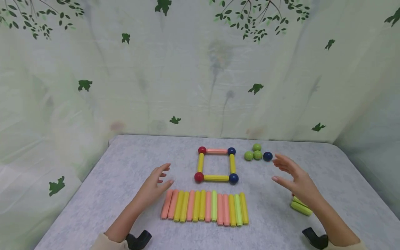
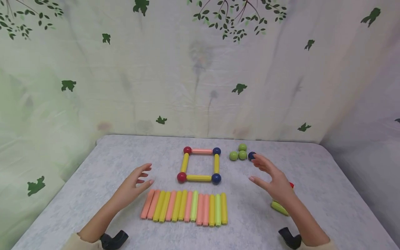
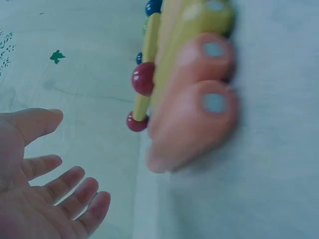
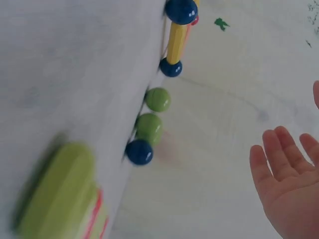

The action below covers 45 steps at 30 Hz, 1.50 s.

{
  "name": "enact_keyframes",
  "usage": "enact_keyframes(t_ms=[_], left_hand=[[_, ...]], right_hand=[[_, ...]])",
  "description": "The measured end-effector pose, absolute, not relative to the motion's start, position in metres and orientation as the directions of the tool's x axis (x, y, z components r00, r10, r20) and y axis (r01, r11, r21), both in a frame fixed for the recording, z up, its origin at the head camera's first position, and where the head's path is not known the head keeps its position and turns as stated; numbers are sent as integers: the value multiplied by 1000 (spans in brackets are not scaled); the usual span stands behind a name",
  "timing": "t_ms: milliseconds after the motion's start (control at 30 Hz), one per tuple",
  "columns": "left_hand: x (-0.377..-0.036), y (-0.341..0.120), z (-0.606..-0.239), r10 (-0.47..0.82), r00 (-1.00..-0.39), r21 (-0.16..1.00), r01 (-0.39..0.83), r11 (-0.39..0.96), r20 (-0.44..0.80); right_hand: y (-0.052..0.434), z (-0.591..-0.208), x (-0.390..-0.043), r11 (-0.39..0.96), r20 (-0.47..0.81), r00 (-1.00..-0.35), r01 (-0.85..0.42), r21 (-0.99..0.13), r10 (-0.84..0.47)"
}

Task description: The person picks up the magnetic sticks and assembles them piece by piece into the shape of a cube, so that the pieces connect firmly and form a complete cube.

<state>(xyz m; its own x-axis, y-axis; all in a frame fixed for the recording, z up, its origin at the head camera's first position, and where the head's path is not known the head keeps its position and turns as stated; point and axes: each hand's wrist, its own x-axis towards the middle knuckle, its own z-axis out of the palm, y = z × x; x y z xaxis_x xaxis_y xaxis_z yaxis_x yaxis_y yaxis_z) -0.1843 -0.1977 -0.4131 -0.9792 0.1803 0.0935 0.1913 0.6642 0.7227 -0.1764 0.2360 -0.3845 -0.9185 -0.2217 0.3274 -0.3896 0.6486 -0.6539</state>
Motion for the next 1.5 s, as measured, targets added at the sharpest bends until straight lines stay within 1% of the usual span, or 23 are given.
enact_keyframes(t_ms=[100, 167, 267, 367, 500, 633, 767, 867, 900, 967, 1033, 1100, 1167, 1267, 1367, 1433, 1500], left_hand=[[-167, -206, -422, 169, -985, 735, 145, 662, 41], [-157, -209, -427, 165, -986, 735, 108, 670, -6], [-146, -208, -433, 164, -983, 729, 50, 683, -86], [-141, -206, -435, 209, -970, 715, 56, 697, -128], [-140, -205, -436, 268, -951, 697, 89, 712, -152], [-139, -204, -435, 265, -949, 637, 97, 765, -174], [-140, -202, -433, 243, -956, 576, 109, 810, -161], [-141, -202, -429, 219, -961, 570, 88, 817, -166], [-141, -202, -426, 213, -962, 577, 77, 813, -171], [-142, -202, -421, 194, -966, 591, 59, 804, -169], [-144, -201, -416, 161, -974, 618, 28, 786, -160], [-146, -200, -411, 115, -987, 637, 18, 770, -112], [-148, -199, -409, 77, -997, 663, 39, 748, -29], [-152, -198, -408, 57, -989, 693, 139, 707, 140], [-156, -196, -408, 68, -952, 701, 267, 661, 298], [-160, -193, -406, 78, -927, 703, 332, 629, 368], [-164, -189, -405, 79, -911, 719, 371, 587, 405]], right_hand=[[250, -390, -158, 707, 307, -934, -341, -619, -183], [257, -395, -149, 723, 256, -954, -289, -628, -159], [267, -404, -138, 739, 144, -983, -178, -650, -110], [275, -414, -130, 758, 48, -996, -91, -646, -78], [285, -425, -127, 765, -42, -995, -44, -643, -92], [291, -433, -129, 797, -114, -986, -27, -603, -120], [289, -438, -135, 863, -206, -973, 12, -505, -107], [284, -436, -140, 900, -275, -958, 47, -432, -82], [282, -434, -141, 901, -279, -957, 49, -431, -81], [278, -429, -140, 886, -240, -966, 30, -464, -93], [272, -421, -140, 843, -171, -978, -10, -538, -121], [265, -414, -142, 783, -88, -986, -58, -619, -142], [256, -408, -146, 734, -12, -989, -103, -672, -149], [241, -405, -158, 668, 92, -980, -186, -720, -174], [223, -404, -173, 597, 171, -962, -266, -757, -212], [211, -405, -184, 552, 192, -953, -294, -780, -236], [198, -405, -195, 518, 205, -945, -313, -796, -256]])
